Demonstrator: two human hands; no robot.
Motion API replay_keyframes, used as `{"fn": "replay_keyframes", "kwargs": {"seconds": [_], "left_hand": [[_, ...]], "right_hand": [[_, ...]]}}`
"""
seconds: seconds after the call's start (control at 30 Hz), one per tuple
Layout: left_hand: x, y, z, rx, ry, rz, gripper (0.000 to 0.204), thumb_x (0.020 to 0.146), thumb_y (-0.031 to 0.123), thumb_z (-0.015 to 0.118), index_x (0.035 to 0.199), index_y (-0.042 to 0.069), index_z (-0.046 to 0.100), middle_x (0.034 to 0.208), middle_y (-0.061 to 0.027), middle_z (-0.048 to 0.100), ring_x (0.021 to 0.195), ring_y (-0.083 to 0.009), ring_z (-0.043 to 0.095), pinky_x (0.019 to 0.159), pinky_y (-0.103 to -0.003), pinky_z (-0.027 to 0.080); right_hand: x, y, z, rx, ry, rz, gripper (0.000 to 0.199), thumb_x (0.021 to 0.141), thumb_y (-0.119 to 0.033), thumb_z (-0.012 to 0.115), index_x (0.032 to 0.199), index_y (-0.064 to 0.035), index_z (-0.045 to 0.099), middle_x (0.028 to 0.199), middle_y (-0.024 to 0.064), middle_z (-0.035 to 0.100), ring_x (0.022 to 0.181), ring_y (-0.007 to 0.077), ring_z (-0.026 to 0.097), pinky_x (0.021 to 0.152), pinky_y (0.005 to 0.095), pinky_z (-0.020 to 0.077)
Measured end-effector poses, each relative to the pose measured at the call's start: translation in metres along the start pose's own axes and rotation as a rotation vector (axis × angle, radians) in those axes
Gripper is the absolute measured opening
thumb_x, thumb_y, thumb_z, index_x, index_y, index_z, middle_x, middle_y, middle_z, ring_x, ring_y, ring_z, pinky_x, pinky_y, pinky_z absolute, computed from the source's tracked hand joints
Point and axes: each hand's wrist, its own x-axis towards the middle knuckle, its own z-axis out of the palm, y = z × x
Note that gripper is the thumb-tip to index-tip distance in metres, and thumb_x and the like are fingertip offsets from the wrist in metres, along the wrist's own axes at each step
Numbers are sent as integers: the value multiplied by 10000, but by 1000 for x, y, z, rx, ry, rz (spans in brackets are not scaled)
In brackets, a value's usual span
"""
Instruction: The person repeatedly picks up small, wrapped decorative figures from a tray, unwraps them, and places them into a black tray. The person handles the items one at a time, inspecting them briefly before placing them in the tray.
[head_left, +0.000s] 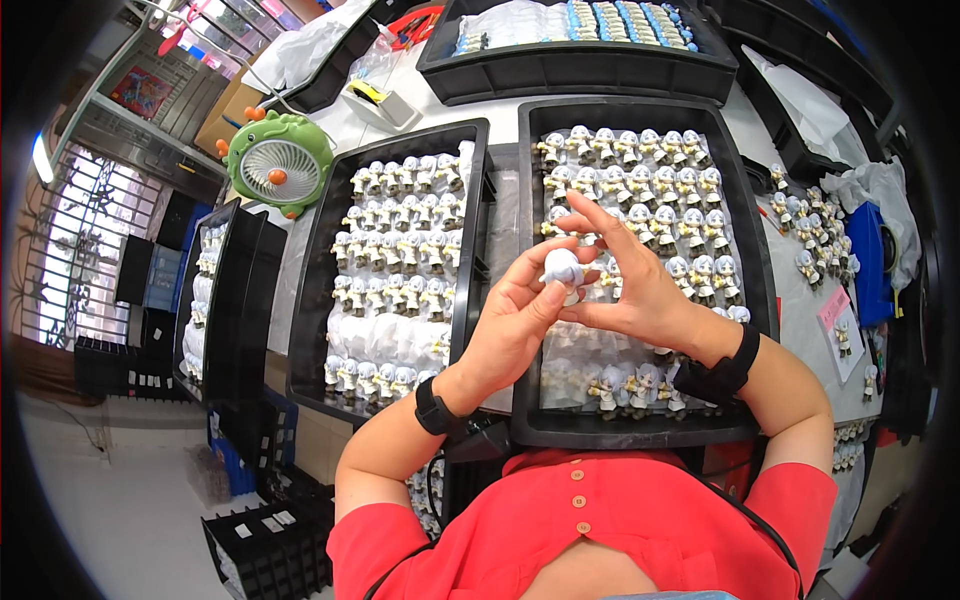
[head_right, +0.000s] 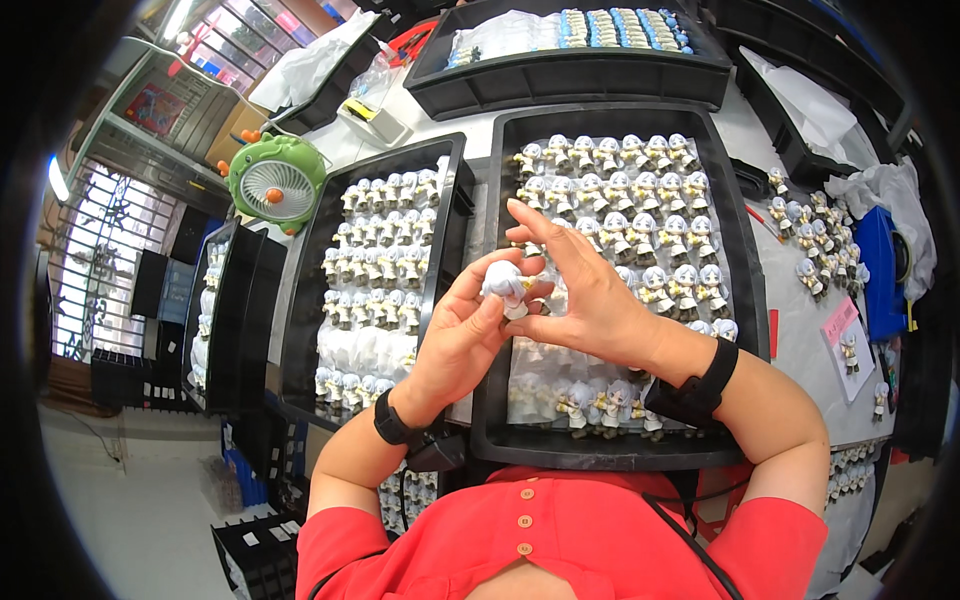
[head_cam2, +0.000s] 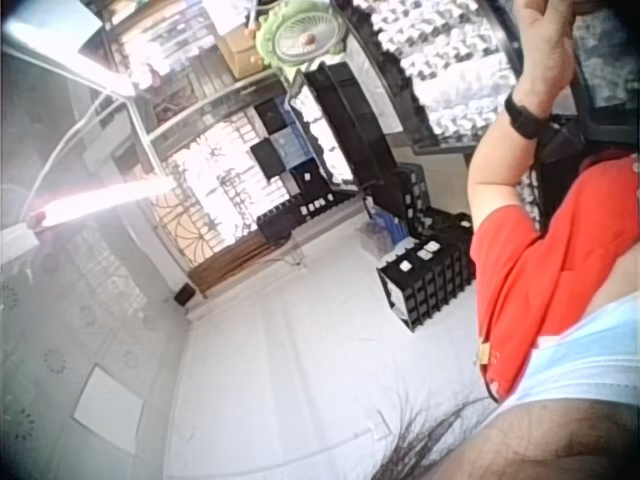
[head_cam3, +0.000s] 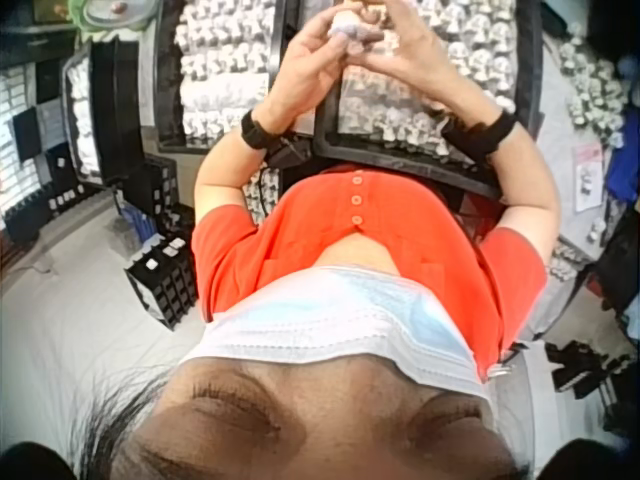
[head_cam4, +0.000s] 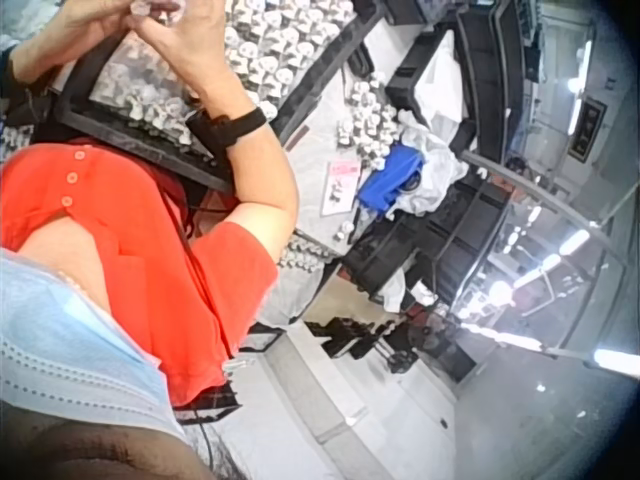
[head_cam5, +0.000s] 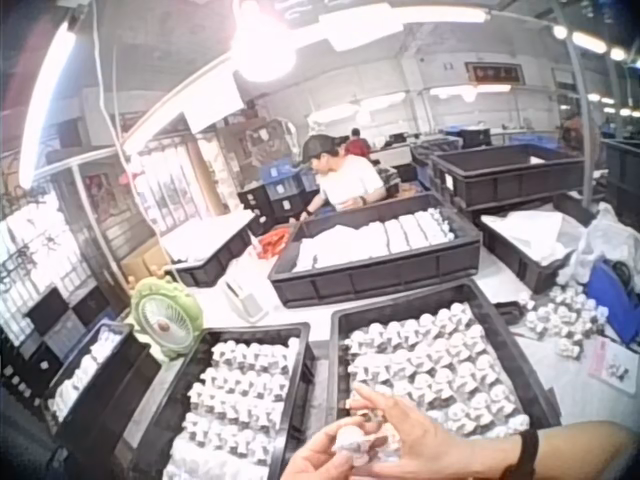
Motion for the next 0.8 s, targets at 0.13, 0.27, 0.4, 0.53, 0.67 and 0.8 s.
{"fn": "replay_keyframes", "kwargs": {"seconds": [0.13, 0.27, 0.4, 0.53, 0.67, 0.8], "left_hand": [[2, 6, -2, -163, 84, -113, 470, 963, 291, 514, 1364, 91, 374, 1292, -61, 503, 1111, -235, 569, 875, -351, 506], [1, 4, -5, -205, 81, -118, 469, 978, 339, 467, 1360, 84, 377, 1272, -58, 512, 1110, -233, 568, 866, -345, 509], [0, 6, -4, -162, 72, -122, 468, 992, 380, 410, 1347, 75, 388, 1268, -63, 510, 1117, -235, 562, 876, -350, 501], [0, 5, -4, -198, 82, -123, 460, 1004, 387, 361, 1336, 70, 396, 1267, -73, 507, 1138, -242, 547, 890, -369, 490], [1, 5, -5, -162, 79, -115, 460, 1010, 386, 330, 1337, 68, 395, 1271, -84, 503, 1151, -247, 536, 899, -380, 484], [1, 6, -5, -190, 76, -127, 456, 1009, 372, 330, 1339, 61, 386, 1271, -107, 495, 1170, -291, 526, 915, -405, 478]], "right_hand": [[1, -1, 1, 56, -32, -83, 958, 636, -205, 823, 1430, -92, 300, 1262, 129, 506, 1098, 277, 513, 964, 384, 410], [3, 0, 1, 2, -50, -132, 803, 649, -167, 810, 1345, -69, 423, 1258, 122, 504, 1016, 256, 536, 926, 370, 440], [2, 3, 0, 24, -67, -98, 734, 664, -107, 800, 1317, -51, 470, 1302, 125, 486, 999, 224, 540, 894, 335, 457], [2, 5, 1, 14, -74, -76, 736, 661, -103, 800, 1317, -55, 469, 1303, 125, 486, 992, 218, 539, 893, 333, 461], [2, 5, 0, 19, -85, -54, 725, 665, -101, 797, 1312, -61, 474, 1305, 128, 485, 1009, 219, 539, 899, 331, 460], [2, 2, 0, 41, -51, -65, 653, 679, -91, 767, 1275, -71, 500, 1255, 111, 504, 978, 219, 552, 878, 339, 478]]}}
